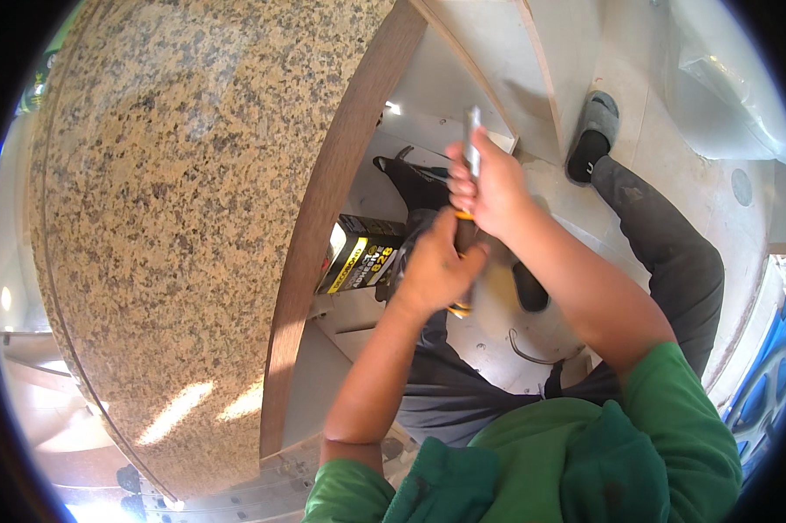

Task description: The person is installing a cabinet under a granite countertop. They use a screwdriver to secure the cabinet to the wall and floor, and a utility knife to trim excess material.

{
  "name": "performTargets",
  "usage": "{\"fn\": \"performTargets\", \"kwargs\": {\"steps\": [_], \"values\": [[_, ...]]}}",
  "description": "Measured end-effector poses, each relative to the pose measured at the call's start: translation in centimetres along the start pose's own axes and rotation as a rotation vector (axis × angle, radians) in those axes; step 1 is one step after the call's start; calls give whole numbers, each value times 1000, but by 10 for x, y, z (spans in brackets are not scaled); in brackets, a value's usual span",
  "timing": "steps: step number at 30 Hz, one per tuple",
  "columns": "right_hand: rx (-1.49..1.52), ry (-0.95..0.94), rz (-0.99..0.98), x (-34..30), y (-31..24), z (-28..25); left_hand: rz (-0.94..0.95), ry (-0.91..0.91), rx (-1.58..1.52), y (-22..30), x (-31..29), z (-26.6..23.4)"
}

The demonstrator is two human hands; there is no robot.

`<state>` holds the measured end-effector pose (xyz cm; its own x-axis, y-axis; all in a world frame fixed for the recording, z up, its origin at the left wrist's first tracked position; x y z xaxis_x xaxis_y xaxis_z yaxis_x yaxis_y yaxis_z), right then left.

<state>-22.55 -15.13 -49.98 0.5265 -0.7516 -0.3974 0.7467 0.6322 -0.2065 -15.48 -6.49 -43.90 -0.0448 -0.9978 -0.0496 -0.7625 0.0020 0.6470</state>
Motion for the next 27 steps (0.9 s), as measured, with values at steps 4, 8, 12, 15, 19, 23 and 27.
{"fn": "performTargets", "kwargs": {"steps": [4, 8, 12, 15, 19, 23, 27], "values": [[-37, 200, 142, -58, -7, -98, -128, -79, -476, -21, -27, 27], [-184, 189, 273, -131, -25, -132, -186, 132, -719, -5, 17, -3], [-245, 107, 251, -149, -35, -145, -161, 73, -730, 1, 37, 42], [-198, 181, 182, -136, -42, -170, -247, -58, -604, -11, 18, 106], [-175, 320, 129, -122, -51, -203, -375, -192, -654, -43, -44, 182], [-214, 301, 66, -121, -65, -210, -444, -225, -610, -76, -108, 227], [-247, 319, 59, -127, -71, -203, -484, -237, -475, -74, -148, 236]]}}
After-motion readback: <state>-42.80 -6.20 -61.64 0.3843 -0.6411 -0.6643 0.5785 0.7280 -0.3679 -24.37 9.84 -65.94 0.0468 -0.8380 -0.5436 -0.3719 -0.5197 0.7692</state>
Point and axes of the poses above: each hand's wrist, its own x-axis towards the middle knuckle, its own z-axis out of the palm, y = z × x, the point moved 6 cm from there along x, towards the middle knuckle, and after that the axes turned 4 degrees about y, right-handed, at the moved point
